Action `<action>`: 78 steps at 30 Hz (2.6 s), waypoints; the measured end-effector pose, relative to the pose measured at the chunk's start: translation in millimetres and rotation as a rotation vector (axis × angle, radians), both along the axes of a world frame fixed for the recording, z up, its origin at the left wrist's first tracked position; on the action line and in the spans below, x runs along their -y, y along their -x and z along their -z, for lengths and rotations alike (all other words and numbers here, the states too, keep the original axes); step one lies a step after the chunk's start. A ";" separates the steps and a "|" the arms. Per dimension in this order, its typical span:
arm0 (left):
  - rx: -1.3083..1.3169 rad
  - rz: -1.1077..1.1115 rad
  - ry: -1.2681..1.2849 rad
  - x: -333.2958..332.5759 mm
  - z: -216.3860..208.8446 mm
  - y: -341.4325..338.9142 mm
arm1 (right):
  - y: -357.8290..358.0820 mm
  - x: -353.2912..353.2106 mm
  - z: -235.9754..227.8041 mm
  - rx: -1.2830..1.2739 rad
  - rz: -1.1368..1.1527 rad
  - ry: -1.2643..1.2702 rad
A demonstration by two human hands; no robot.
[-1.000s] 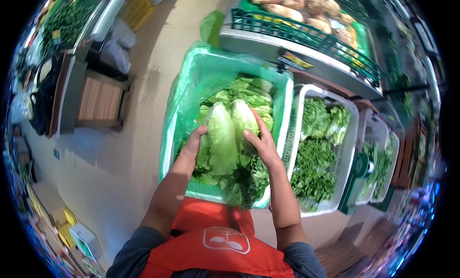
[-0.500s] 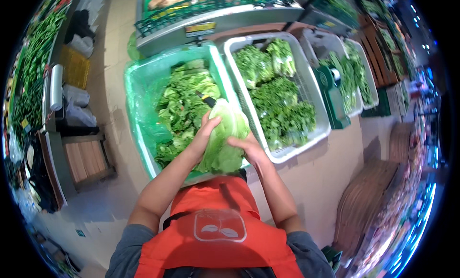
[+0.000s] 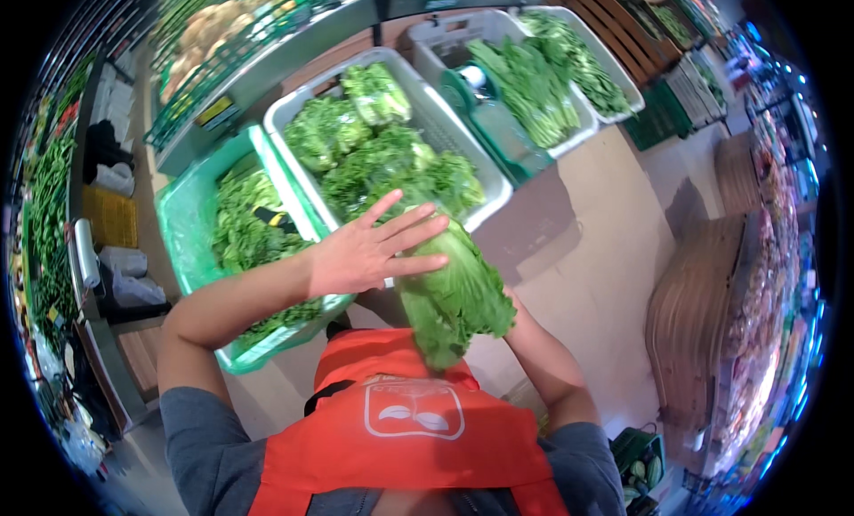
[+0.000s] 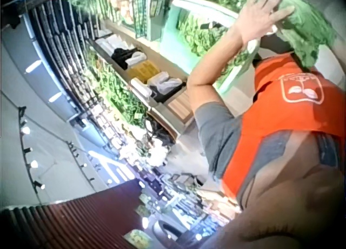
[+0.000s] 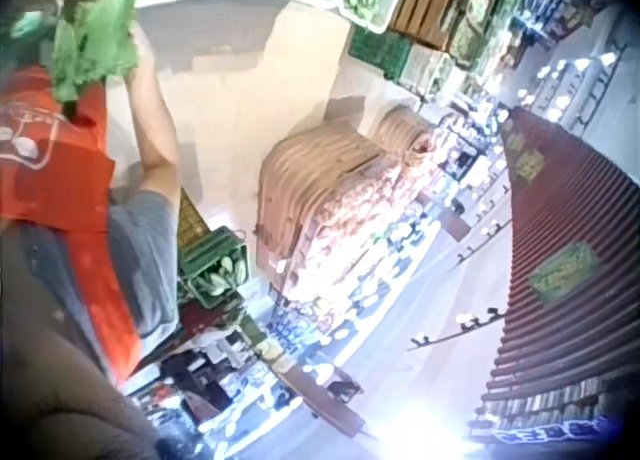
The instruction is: The person trims the base of lettuce heads using a small knife, removes outer leaves, and places the trimmed lettuce into a white basket. The person repeats this process for several lettuce heads in the produce section.
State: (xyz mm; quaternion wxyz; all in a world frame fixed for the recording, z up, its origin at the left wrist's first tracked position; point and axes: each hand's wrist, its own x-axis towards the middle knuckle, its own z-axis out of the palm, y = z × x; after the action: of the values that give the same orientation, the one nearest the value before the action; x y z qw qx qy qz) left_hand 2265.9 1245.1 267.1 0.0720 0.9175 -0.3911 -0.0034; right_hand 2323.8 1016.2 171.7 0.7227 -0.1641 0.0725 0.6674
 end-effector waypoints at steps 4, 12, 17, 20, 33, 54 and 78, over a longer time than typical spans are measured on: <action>-0.012 0.105 0.273 73.9 7.3 -47.2 | -2.6 62.4 -43.3 0.284 0.137 -0.042; -0.385 0.135 0.479 173.8 42.4 -92.2 | -7.3 151.7 -36.4 0.625 0.233 0.174; -0.601 0.127 0.604 216.0 45.6 -123.4 | -39.7 189.3 -23.4 0.467 0.264 0.204; -0.658 0.012 0.640 215.3 37.5 -153.5 | -78.1 197.4 -15.0 0.426 0.247 0.235; -1.288 -0.222 1.878 239.6 84.4 -235.8 | -247.8 284.7 14.7 0.585 -0.029 0.672; -0.048 -0.792 2.975 311.4 125.7 -121.3 | -406.1 55.3 76.3 2.836 -0.288 -0.974; -0.580 -0.937 0.640 170.7 60.4 -273.4 | -369.4 57.5 -58.9 2.059 0.035 0.101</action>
State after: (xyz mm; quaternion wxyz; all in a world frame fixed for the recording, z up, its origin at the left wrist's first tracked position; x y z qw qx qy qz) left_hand 2539.3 1074.4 206.6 0.4393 0.8862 0.1056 -0.1030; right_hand 2693.2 958.7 230.7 0.4366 -0.6855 -0.5512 0.1887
